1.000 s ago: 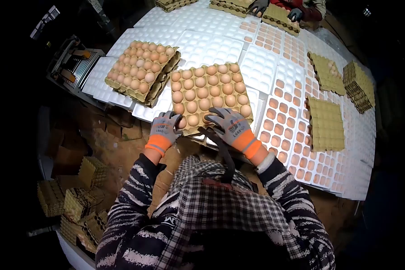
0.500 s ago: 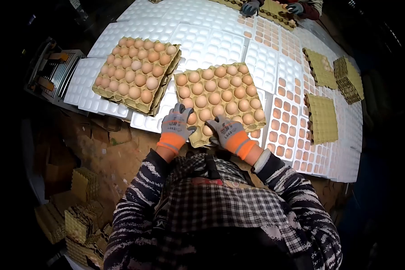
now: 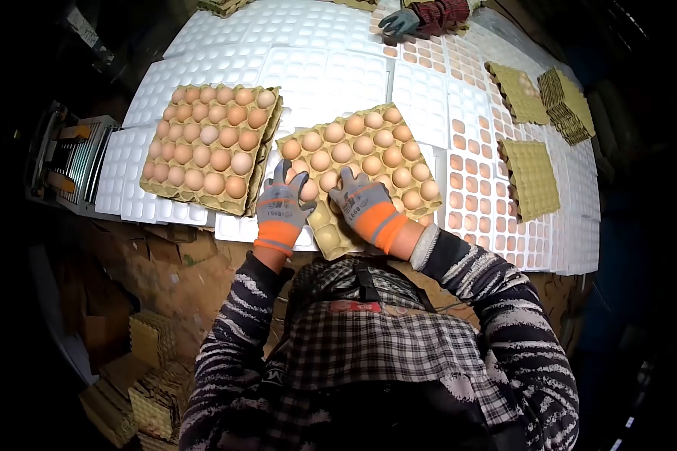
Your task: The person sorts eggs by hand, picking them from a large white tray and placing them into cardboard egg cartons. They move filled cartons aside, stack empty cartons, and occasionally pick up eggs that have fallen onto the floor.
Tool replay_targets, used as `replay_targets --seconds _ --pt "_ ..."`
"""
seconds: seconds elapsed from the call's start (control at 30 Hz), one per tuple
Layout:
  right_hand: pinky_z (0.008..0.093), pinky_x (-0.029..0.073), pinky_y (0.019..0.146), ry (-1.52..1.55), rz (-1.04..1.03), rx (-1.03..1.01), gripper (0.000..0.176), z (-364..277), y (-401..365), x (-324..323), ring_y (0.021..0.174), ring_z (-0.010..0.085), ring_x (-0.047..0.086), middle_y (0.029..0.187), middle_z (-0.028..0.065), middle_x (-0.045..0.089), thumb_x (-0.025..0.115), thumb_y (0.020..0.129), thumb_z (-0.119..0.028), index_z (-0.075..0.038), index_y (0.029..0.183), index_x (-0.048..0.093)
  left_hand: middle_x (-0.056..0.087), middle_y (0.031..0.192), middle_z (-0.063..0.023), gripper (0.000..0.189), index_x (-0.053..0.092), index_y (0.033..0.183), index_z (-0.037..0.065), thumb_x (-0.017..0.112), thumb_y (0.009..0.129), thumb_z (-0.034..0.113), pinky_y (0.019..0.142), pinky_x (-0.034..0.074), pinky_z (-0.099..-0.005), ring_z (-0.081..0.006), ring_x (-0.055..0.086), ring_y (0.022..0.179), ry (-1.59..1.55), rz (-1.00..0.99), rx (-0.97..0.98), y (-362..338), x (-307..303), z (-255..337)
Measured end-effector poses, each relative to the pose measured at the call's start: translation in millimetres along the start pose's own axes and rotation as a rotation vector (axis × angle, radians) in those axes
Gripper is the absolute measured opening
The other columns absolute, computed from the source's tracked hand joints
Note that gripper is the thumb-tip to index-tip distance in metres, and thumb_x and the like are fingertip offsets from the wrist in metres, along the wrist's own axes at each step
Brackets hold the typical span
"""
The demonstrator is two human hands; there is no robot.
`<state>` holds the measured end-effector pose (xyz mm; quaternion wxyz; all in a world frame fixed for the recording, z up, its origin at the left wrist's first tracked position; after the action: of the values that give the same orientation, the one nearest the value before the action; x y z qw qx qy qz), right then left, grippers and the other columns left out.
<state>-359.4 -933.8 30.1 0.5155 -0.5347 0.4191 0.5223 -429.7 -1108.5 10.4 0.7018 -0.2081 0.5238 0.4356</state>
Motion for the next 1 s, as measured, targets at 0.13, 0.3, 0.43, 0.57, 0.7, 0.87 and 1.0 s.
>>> replay_targets --seconds 0.13,0.3,0.43,0.57,0.7,0.87,1.0 --pt "0.0411 0.054 0.072 0.607 -0.06 -0.035 0.041 51.9 -17.6 -46.5 0.098 0.0268 0.067 0.116 0.016 0.062 0.077 0.081 -0.043 -0.015 0.111 0.069 0.06 0.127 -0.0127 0.05 0.067 0.118 0.017 0.083 0.073 0.032 0.092 0.053 -0.0445 -0.0337 0.06 0.111 -0.023 0.063 0.009 -1.1 -0.7 4.4" --pt "0.0295 0.054 0.067 1.915 -0.309 0.496 0.047 124.4 -78.8 -67.3 0.08 0.0149 0.067 0.092 0.0058 0.07 0.074 0.091 -0.039 -0.004 0.12 0.068 0.065 0.123 -0.0093 0.06 0.062 0.127 0.004 0.088 0.074 0.012 0.091 0.057 -0.0364 -0.0218 0.066 0.107 -0.673 0.307 -0.101 -14.5 23.9 -38.1" --pt "0.032 0.056 0.074 1.826 -0.106 0.626 0.051 214.1 -117.7 5.5 0.087 0.0175 0.069 0.105 0.0085 0.073 0.07 0.091 -0.048 -0.008 0.124 0.07 0.067 0.12 -0.0085 0.059 0.063 0.121 0.001 0.091 0.07 0.013 0.095 0.055 -0.0359 -0.022 0.065 0.109 -0.935 0.221 -0.29 2.3 5.6 -9.2" --pt "0.0362 0.053 0.086 1.084 -0.057 0.779 0.056 292.7 -102.7 19.2 0.096 0.0193 0.068 0.105 0.0085 0.072 0.068 0.087 -0.056 -0.016 0.126 0.069 0.067 0.122 -0.0104 0.057 0.065 0.118 0.003 0.092 0.07 0.019 0.093 0.054 -0.0386 -0.0245 0.064 0.112 -0.65 0.11 0.133 68.1 -4.6 87.3" --pt "0.044 0.053 0.088 0.53 -0.047 0.74 0.042 326.7 -54.2 54.3 0.111 0.0282 0.065 0.127 0.0089 0.063 0.068 0.084 -0.047 -0.019 0.116 0.068 0.065 0.12 -0.0112 0.047 0.068 0.117 0.007 0.084 0.075 0.019 0.088 0.054 -0.0376 -0.0261 0.066 0.106 -0.655 -0.112 0.204 147.8 19.0 190.4" --pt "0.0429 0.055 0.083 0.426 -0.02 0.487 0.03 329.6 -6.8 88.8 0.105 0.0301 0.067 0.124 0.0129 0.059 0.057 0.094 -0.024 -0.019 0.123 0.063 0.061 0.127 -0.01 0.043 0.069 0.117 0.017 0.08 0.077 0.027 0.085 0.057 -0.0394 -0.0316 0.067 0.104 0.069 -0.284 0.326 246.7 88.1 231.6" --pt "0.0424 0.055 0.085 0.519 0.087 0.357 0.031 309.4 12.0 91.3 0.105 0.0301 0.067 0.123 0.0116 0.06 0.051 0.099 -0.026 -0.018 0.127 0.061 0.063 0.123 -0.0117 0.046 0.067 0.123 0.02 0.077 0.079 0.026 0.085 0.057 -0.04 -0.0318 0.068 0.106 0.559 -0.607 0.354 293.7 146.5 236.2"
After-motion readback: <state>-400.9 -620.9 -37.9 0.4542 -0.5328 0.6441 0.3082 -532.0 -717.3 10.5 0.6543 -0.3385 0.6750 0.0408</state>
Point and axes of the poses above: each hand's wrist, its own y-axis towards the middle knuckle, its own x-axis out of the palm, z = x × y, the point moved 1 cm from there along y, towards the middle knuckle
